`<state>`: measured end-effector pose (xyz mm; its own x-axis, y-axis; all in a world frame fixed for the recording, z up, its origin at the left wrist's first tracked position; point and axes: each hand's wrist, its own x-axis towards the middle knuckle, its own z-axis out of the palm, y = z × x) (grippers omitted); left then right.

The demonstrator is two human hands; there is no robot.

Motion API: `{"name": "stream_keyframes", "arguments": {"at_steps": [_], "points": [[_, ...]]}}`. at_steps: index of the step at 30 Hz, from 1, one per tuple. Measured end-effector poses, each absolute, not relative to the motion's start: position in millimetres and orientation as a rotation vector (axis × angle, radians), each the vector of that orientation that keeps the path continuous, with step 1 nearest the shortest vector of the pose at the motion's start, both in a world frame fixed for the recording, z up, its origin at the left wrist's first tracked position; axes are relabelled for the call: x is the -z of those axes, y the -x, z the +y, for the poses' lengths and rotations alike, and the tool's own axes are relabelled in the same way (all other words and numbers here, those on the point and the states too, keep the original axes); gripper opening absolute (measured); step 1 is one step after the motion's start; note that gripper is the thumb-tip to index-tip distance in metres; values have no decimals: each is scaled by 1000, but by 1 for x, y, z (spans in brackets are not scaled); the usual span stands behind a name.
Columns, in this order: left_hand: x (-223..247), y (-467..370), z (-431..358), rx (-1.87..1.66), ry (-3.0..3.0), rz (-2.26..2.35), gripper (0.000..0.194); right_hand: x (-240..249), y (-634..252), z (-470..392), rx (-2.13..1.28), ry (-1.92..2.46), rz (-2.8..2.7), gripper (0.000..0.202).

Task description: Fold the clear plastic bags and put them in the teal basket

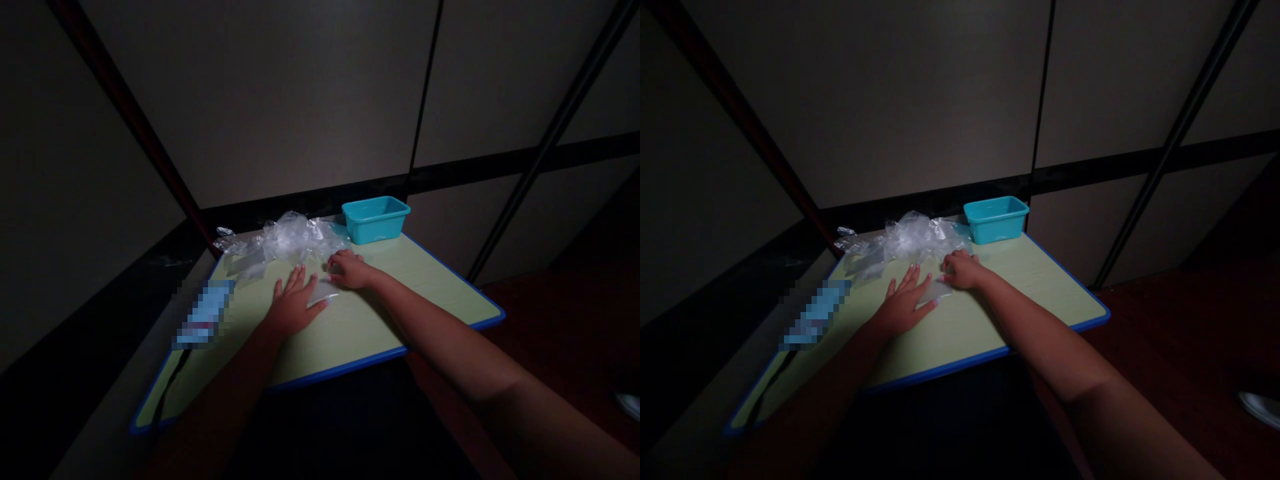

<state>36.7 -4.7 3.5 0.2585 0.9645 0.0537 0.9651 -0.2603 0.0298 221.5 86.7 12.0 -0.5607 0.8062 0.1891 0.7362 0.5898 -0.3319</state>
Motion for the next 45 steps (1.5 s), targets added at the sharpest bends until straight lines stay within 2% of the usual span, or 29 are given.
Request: {"name": "stream_keyframes", "arguments": {"at_steps": [5,8,19,25,45], "points": [[-3,-36,-1,180,2372,-1973,55,-8,-214,78,-320,1273,-2587,60],[1,-34,2,166,2335,-2062,51,-5,-210,77,-336,1261,-2672,65],[8,-28,9,65,2428,-2131,53,-12,-212,72,-400,1310,-2851,63],[8,-29,9,35,2421,-2121,60,-15,-211,67,-440,1274,-2848,78],[9,-30,10,-7,2391,-2135,55,-14,-200,64,-484,1265,-2863,75]]}}
